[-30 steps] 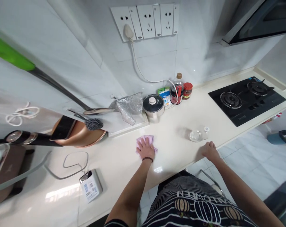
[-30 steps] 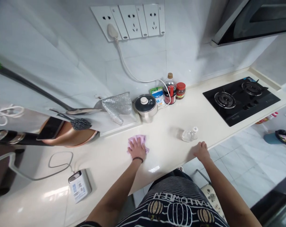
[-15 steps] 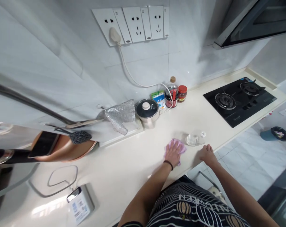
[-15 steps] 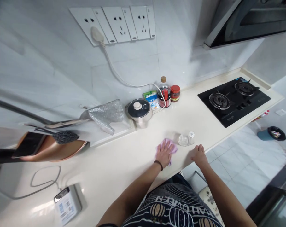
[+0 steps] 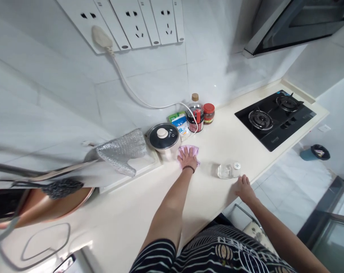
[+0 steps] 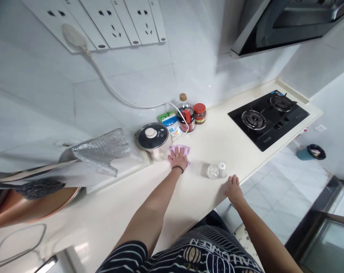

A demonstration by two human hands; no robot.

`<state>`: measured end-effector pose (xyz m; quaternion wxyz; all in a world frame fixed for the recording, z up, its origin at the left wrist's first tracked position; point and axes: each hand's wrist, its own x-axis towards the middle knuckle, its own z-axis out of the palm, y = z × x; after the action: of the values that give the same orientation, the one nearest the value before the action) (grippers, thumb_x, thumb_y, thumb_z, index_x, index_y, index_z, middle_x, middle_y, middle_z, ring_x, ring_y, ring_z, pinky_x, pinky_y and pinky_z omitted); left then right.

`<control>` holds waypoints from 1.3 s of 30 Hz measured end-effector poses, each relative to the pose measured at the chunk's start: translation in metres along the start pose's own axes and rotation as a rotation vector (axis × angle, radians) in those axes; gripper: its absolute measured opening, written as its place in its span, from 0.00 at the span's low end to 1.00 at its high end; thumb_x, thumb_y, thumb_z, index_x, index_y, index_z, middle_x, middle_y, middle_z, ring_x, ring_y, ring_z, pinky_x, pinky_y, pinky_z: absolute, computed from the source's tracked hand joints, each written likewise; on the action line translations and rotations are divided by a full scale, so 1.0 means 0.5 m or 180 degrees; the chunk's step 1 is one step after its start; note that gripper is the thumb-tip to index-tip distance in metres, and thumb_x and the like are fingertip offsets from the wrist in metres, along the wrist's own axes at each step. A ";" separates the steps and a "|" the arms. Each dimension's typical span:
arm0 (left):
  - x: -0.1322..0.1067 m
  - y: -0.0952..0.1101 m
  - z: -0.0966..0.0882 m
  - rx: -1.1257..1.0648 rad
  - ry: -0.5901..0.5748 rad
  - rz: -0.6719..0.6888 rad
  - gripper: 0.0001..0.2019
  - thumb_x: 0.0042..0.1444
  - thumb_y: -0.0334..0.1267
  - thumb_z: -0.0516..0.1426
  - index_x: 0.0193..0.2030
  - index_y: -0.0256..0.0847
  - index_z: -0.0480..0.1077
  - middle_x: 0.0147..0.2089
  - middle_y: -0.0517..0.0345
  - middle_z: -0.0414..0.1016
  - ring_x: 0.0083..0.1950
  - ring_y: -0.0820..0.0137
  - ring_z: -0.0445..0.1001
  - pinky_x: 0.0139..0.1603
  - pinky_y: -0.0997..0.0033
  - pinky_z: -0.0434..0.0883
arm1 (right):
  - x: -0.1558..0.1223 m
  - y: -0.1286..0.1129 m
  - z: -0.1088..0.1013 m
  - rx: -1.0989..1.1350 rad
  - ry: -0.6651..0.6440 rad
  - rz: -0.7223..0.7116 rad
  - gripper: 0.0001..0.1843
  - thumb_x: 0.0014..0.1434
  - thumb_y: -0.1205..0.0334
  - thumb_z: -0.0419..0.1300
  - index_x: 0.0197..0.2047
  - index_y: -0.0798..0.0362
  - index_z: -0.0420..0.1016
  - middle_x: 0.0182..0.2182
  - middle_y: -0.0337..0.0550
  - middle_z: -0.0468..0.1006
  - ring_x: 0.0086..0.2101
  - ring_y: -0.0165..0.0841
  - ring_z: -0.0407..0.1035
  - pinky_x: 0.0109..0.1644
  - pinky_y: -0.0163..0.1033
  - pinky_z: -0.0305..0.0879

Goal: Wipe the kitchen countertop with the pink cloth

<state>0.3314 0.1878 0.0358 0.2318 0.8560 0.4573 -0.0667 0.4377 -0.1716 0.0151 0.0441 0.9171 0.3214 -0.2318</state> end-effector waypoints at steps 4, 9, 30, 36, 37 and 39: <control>-0.064 0.048 0.053 0.0074 -0.0159 0.0528 0.33 0.71 0.45 0.47 0.82 0.49 0.50 0.86 0.53 0.37 0.85 0.48 0.27 0.81 0.34 0.35 | -0.001 -0.004 -0.007 0.0020 -0.0067 -0.0018 0.49 0.56 0.60 0.63 0.77 0.69 0.53 0.76 0.73 0.53 0.76 0.62 0.44 0.77 0.62 0.47; -0.239 0.047 0.138 0.0263 -0.0264 0.1152 0.34 0.70 0.45 0.49 0.82 0.50 0.49 0.86 0.51 0.38 0.85 0.45 0.29 0.80 0.31 0.39 | -0.007 -0.016 -0.022 -0.0043 -0.0144 0.0089 0.50 0.56 0.60 0.64 0.77 0.72 0.52 0.77 0.73 0.50 0.76 0.59 0.43 0.78 0.54 0.46; -0.158 -0.194 -0.027 0.0302 -0.0072 0.0060 0.32 0.72 0.44 0.43 0.82 0.47 0.48 0.86 0.53 0.39 0.85 0.51 0.34 0.82 0.39 0.41 | -0.004 -0.002 -0.028 -0.0010 0.0021 -0.0059 0.48 0.55 0.59 0.63 0.76 0.59 0.55 0.75 0.68 0.57 0.73 0.63 0.49 0.73 0.64 0.53; -0.191 -0.234 -0.033 0.0312 0.0051 -0.0361 0.32 0.73 0.45 0.42 0.82 0.46 0.48 0.86 0.51 0.38 0.85 0.52 0.37 0.81 0.39 0.43 | -0.006 -0.006 -0.032 0.0008 -0.0064 0.0005 0.48 0.56 0.60 0.64 0.75 0.68 0.55 0.75 0.73 0.53 0.74 0.61 0.46 0.75 0.59 0.52; -0.219 -0.233 -0.018 0.0347 0.0059 -0.0387 0.32 0.73 0.45 0.42 0.82 0.46 0.48 0.86 0.50 0.38 0.85 0.51 0.37 0.81 0.38 0.44 | -0.006 -0.006 -0.030 0.0002 -0.0056 -0.0002 0.48 0.56 0.60 0.64 0.75 0.68 0.55 0.75 0.73 0.53 0.74 0.61 0.46 0.75 0.58 0.51; -0.291 -0.230 0.025 0.0441 0.0050 -0.0259 0.32 0.72 0.45 0.43 0.82 0.47 0.49 0.85 0.49 0.39 0.85 0.49 0.37 0.80 0.36 0.45 | -0.006 -0.003 -0.026 0.0006 -0.0010 -0.0032 0.48 0.56 0.60 0.65 0.75 0.67 0.55 0.75 0.73 0.53 0.74 0.61 0.47 0.75 0.58 0.51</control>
<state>0.1559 0.1273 0.0337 0.1656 0.8511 0.4878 -0.1009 0.4397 -0.1691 0.0280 0.0425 0.9151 0.3257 -0.2338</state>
